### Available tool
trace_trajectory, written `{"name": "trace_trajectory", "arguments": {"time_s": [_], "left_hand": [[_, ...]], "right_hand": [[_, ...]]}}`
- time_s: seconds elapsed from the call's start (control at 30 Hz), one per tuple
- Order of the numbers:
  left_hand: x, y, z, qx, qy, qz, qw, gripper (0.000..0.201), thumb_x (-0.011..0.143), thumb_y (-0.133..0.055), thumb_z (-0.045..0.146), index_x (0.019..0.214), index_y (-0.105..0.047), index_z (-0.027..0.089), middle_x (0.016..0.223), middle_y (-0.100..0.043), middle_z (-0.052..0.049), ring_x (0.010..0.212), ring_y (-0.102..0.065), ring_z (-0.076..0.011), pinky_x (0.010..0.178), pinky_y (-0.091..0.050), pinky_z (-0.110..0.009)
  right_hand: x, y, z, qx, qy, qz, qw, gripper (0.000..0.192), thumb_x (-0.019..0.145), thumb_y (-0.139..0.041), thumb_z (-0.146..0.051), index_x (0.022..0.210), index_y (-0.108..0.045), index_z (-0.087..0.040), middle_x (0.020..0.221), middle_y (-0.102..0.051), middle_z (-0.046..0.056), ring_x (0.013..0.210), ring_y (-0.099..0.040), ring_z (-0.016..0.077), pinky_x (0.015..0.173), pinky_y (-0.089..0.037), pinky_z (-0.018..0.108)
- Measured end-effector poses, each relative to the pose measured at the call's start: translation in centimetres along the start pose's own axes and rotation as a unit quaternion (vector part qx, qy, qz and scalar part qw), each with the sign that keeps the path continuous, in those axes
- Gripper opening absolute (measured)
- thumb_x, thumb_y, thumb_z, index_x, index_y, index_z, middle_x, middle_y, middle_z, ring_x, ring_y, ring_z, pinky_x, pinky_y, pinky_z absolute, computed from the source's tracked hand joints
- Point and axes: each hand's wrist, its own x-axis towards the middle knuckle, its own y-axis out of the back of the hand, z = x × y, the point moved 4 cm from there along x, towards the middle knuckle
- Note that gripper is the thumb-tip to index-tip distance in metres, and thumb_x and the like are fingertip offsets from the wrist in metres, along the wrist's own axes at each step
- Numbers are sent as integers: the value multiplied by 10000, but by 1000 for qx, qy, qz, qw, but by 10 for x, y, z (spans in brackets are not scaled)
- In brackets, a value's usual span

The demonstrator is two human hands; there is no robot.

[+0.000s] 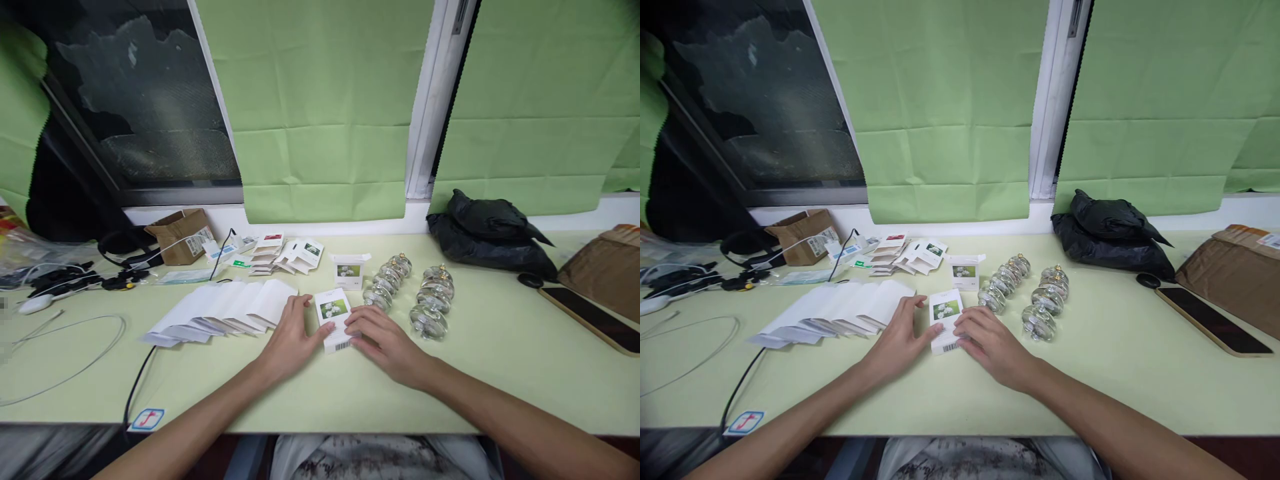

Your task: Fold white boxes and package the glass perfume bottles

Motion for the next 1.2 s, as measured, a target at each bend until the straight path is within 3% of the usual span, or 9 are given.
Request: {"name": "trace_trajectory", "arguments": {"time_s": [0.13, 0.33, 0.5, 0.67, 0.73, 0.83, 0.97, 1.1, 1.2], "left_hand": [[-2, -7, -3, 17, -9, -31, 999, 700, 952, -683, 550, 1529, -441, 234, 1445, -560, -154, 1363, -493, -376, 1086, -458, -571], [-2, -1, 8, -132, -16, -58, 989, 941, 931, -764, 422, 1650, -163, 339, 1572, -458, -159, 1154, -648, -272, 911, -589, -437], [-3, 2, 18, -190, -63, -53, 978, 1057, 873, -830, 349, 1649, -115, 390, 1682, -241, -154, 1149, -651, -247, 951, -609, -435], [-6, 7, 24, -156, -150, -59, 974, 646, 1009, -624, 266, 1577, -324, 332, 1503, -454, -137, 1217, -584, -261, 1006, -561, -451], [-6, 11, 26, -127, -176, -60, 974, 590, 1015, -594, 239, 1556, -368, 310, 1297, -567, -116, 1103, -586, -245, 934, -555, -425], [-5, 13, 27, -101, -188, -74, 974, 481, 990, -627, 233, 1447, -486, 279, 1079, -576, -68, 938, -568, -211, 854, -538, -391], [-4, 9, 20, -112, -177, -72, 975, 380, 969, -683, 243, 1321, -542, 263, 1122, -594, -72, 1001, -610, -218, 892, -555, -404], [-4, 4, 6, -175, -135, -7, 975, 510, 943, -754, 266, 1349, -444, 275, 1249, -601, -82, 995, -672, -191, 895, -605, -409], [-4, 1, 3, -193, -121, 10, 974, 398, 952, -756, 273, 1238, -480, 259, 1371, -577, -104, 1034, -698, -185, 881, -631, -395]], "right_hand": [[-2, 1, 4, 56, -81, 19, 995, 330, 1040, -613, -229, 1358, -557, -298, 1425, -546, 121, 1312, -586, 281, 1085, -574, 533], [-1, -1, 5, 161, -116, 40, 979, 612, 993, -686, -258, 1532, -405, -333, 1636, -340, 123, 1459, -494, 288, 1127, -571, 500], [0, 5, 2, 205, -166, 87, 961, 635, 1043, -619, -305, 1590, -298, -323, 1478, -555, 137, 1256, -640, 266, 1032, -611, 480], [3, 13, -7, 153, -115, 75, 979, 491, 1045, -607, -296, 1509, -446, -294, 1410, -582, 121, 1226, -615, 273, 1035, -585, 449], [4, 14, -9, 131, -91, 55, 986, 391, 1046, -600, -282, 1429, -522, -299, 1346, -611, 106, 1195, -617, 269, 1021, -585, 439], [2, 13, -5, 109, -72, 58, 990, 373, 1025, -646, -287, 1381, -536, -303, 1302, -631, 97, 1144, -632, 264, 985, -596, 442], [-1, 13, 4, 124, -81, 115, 982, 407, 990, -713, -346, 1354, -540, -290, 1376, -594, 116, 1254, -607, 280, 988, -609, 455], [0, 17, 5, 146, -79, 130, 978, 182, 1045, -624, -349, 1211, -642, -276, 1459, -557, 118, 1330, -582, 273, 993, -628, 449], [1, 21, 3, 135, -74, 138, 978, 217, 1078, -555, -296, 1249, -690, -287, 1453, -578, 116, 1343, -580, 275, 1027, -611, 463]]}}
